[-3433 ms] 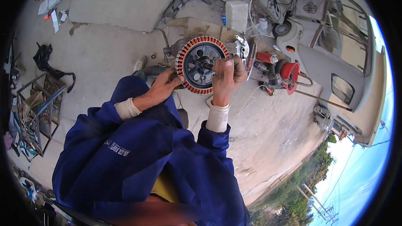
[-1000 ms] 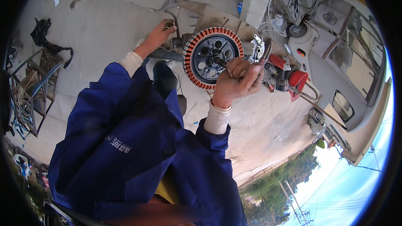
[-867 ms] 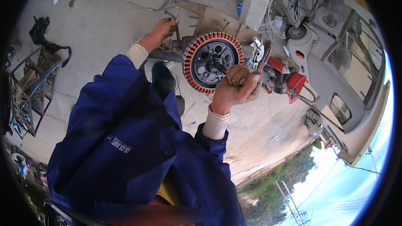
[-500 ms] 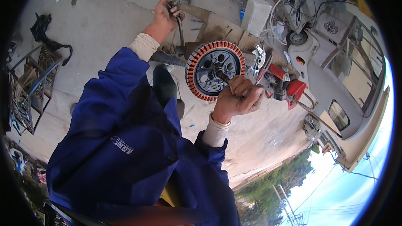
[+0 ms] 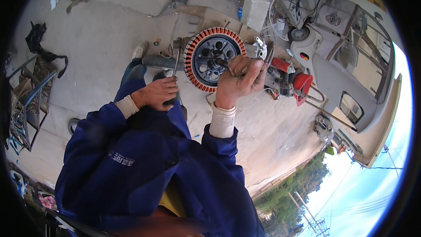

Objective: The person uses a hammer and pliers to repeatedly strike and adjust a metal component mounted on a stand. They reposition the part several times and continue hammering different areas of the assembly.

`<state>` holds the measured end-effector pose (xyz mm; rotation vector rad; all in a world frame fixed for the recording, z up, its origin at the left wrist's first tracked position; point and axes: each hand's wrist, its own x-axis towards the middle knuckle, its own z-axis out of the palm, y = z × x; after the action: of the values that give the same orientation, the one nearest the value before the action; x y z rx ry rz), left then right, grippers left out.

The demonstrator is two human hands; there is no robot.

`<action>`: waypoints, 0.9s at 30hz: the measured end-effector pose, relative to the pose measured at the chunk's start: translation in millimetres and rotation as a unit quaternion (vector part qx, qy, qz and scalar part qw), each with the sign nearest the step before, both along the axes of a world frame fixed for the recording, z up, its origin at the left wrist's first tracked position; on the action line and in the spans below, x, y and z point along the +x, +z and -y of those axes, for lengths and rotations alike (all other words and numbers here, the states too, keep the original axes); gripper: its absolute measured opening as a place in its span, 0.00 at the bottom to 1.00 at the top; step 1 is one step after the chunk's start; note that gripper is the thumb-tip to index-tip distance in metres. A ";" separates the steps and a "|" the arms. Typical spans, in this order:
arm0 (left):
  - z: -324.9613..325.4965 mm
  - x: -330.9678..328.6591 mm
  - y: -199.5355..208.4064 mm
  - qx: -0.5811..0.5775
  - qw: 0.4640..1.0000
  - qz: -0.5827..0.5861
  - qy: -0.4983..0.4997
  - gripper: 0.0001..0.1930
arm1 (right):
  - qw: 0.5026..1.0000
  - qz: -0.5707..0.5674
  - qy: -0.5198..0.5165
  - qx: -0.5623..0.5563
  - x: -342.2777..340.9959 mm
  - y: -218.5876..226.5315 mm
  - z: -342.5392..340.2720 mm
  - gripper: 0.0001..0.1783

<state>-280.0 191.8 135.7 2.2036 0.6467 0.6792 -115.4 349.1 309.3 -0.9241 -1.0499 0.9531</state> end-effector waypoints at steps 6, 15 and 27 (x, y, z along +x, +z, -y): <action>84.2 -0.7 -131.2 -0.197 0.917 -0.162 0.307 0.20 | 1.000 0.007 -0.001 -0.008 -2.9 0.9 0.4 0.24; 4.3 44.6 -160.6 -0.811 0.192 0.444 0.329 0.35 | 1.000 -0.012 0.004 -0.008 -6.3 1.9 -0.3 0.23; -94.3 19.0 -168.5 -0.831 0.156 0.367 0.387 0.34 | 1.000 -0.020 0.022 -0.008 0.1 -3.0 2.9 0.21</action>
<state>-261.0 286.1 -32.8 -0.7920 0.9932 0.6266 -115.2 346.1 306.4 -0.8946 -1.0329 1.0149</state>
